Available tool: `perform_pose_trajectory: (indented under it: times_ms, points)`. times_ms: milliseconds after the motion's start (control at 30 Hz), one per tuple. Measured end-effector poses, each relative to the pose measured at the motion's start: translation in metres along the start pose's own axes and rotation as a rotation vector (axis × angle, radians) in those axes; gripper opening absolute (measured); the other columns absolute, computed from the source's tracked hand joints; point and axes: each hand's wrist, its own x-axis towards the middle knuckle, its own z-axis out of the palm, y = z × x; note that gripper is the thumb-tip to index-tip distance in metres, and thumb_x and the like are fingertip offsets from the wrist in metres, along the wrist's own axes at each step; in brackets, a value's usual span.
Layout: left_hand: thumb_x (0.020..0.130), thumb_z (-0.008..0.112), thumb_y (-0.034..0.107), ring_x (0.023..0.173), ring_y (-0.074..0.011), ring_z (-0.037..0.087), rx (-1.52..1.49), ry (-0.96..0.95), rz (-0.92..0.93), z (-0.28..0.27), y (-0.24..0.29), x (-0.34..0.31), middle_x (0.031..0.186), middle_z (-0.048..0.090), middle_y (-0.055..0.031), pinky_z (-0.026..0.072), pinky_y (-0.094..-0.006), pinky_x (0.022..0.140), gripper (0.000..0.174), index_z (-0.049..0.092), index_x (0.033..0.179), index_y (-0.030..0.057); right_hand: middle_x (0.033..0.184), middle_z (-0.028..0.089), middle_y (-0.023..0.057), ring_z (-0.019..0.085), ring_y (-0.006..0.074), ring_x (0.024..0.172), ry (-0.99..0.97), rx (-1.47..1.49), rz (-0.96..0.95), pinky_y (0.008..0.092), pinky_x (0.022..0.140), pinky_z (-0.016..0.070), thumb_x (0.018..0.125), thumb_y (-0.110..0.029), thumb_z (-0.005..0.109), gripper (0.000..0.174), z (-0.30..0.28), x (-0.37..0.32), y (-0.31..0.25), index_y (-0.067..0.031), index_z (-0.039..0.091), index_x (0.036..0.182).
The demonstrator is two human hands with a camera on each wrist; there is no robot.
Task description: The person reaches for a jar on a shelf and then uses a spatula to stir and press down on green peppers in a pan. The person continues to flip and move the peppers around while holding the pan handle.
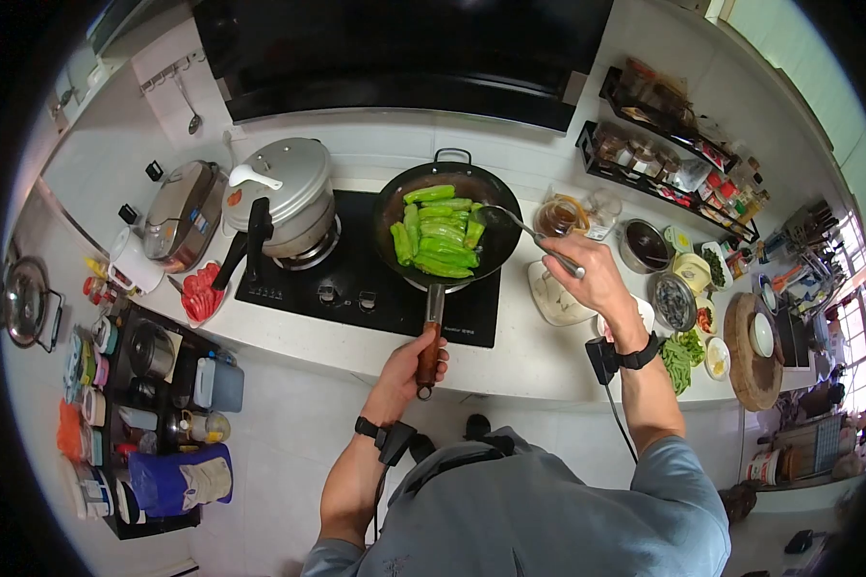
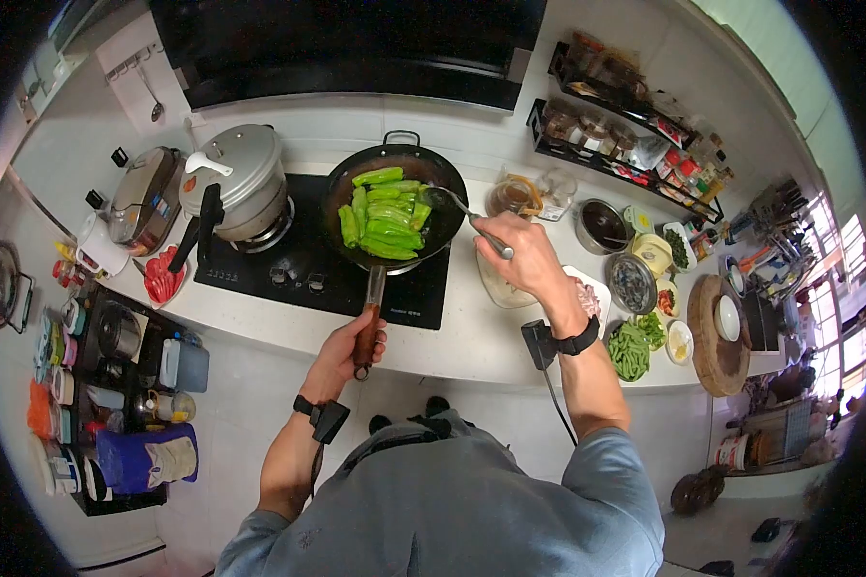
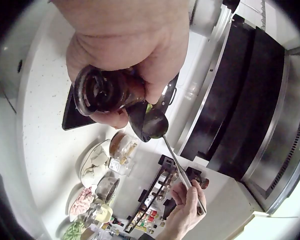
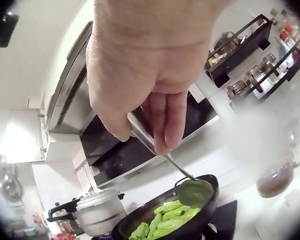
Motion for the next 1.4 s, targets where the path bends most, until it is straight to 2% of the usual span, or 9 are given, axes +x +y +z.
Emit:
perform_pose_trajectory:
  times_ms: [267,400,467,533,600,833,1067,1167,1400]
  points:
    - [0.108,0.061,0.043,0.072,-0.0181,0.067,0.004,0.008,0.008,0.003,0.001,-0.003,0.09,0.067,-0.0072,0.0531,-0.0305,0.06,0.041,0.063,0.117,0.0029,0.097,0.075,0.0173,0.074,0.0341,0.083,0.24,0.105,0.103,0.0383,0.077,0.0594,0.091,-0.008,0.078,0.023,0.025,-0.008,-0.007,-0.0021,0.077,0.114]
    - [0.108,0.061,0.043,0.072,-0.0182,0.067,-0.002,0.003,0.0,0.003,0.001,-0.003,0.089,0.067,-0.0068,0.053,-0.0305,0.061,0.041,0.064,0.115,0.0031,0.1,0.076,0.0182,0.075,0.033,0.087,0.274,0.058,0.099,0.0378,0.08,0.0592,0.092,-0.007,0.079,0.025,0.049,-0.009,0.002,0.0008,0.076,0.115]
    - [0.108,0.061,0.043,0.072,-0.0183,0.067,-0.001,0.0,-0.005,0.004,0.001,-0.003,0.089,0.067,-0.0067,0.053,-0.0307,0.061,0.04,0.064,0.115,0.0031,0.097,0.073,0.0176,0.073,0.0352,0.08,0.307,0.046,0.017,0.0401,0.074,0.0588,0.092,-0.008,0.078,0.026,0.059,-0.006,0.011,-0.0018,0.074,0.117]
    - [0.108,0.061,0.043,0.072,-0.0186,0.067,-0.004,0.003,-0.004,0.003,0.001,-0.003,0.089,0.067,-0.0066,0.0532,-0.0315,0.061,0.04,0.064,0.115,0.0034,0.096,0.072,0.0168,0.072,0.036,0.079,0.293,0.04,0.001,0.0408,0.072,0.0587,0.092,-0.008,0.077,0.028,0.066,-0.007,0.015,-0.0028,0.073,0.119]
    - [0.108,0.061,0.043,0.072,-0.0187,0.067,0.003,0.005,-0.001,0.003,0.001,-0.003,0.089,0.067,-0.0066,0.0532,-0.0316,0.061,0.04,0.064,0.115,0.0036,0.095,0.072,0.0161,0.072,0.0359,0.079,0.173,-0.007,0.03,0.0413,0.07,0.0588,0.093,-0.008,0.077,0.027,0.071,-0.016,0.01,-0.0037,0.073,0.12]
    - [0.108,0.06,0.043,0.074,-0.0192,0.068,0.017,-0.008,0.001,0.002,0.001,-0.002,0.089,0.068,-0.0074,0.0553,-0.0326,0.064,0.04,0.064,0.115,0.0038,0.095,0.073,0.0147,0.073,0.0338,0.079,0.166,0.045,0.062,0.0394,0.07,0.0594,0.093,-0.009,0.078,0.024,0.068,-0.03,0.006,-0.0038,0.075,0.116]
    - [0.109,0.06,0.044,0.073,-0.0189,0.066,0.0,-0.007,-0.001,-0.004,-0.002,0.002,0.091,0.066,-0.0073,0.0539,-0.0318,0.062,0.042,0.063,0.118,0.0029,0.096,0.074,0.0152,0.074,0.0325,0.08,0.27,0.062,0.064,0.0376,0.071,0.0594,0.092,-0.007,0.078,0.024,0.067,-0.032,-0.002,-0.0016,0.075,0.115]
    - [0.109,0.061,0.043,0.073,-0.0187,0.067,-0.044,-0.054,-0.005,-0.003,-0.002,-0.001,0.092,0.067,-0.0079,0.0551,-0.0327,0.063,0.04,0.062,0.119,0.0046,0.097,0.074,0.0153,0.074,0.0316,0.081,0.292,0.06,-0.022,0.0371,0.072,0.0592,0.092,-0.007,0.078,0.025,0.062,-0.027,-0.018,-0.0002,0.075,0.117]
    - [0.109,0.062,0.04,0.07,-0.0144,0.064,-0.002,-0.088,0.036,0.003,-0.002,-0.014,0.094,0.065,-0.0062,0.0511,-0.0272,0.056,0.037,0.061,0.124,0.0069,0.094,0.075,0.0159,0.073,0.0281,0.08,0.157,0.335,0.07,0.0346,0.071,0.0575,0.092,-0.006,0.078,0.024,0.06,-0.033,-0.049,0.0016,0.077,0.115]
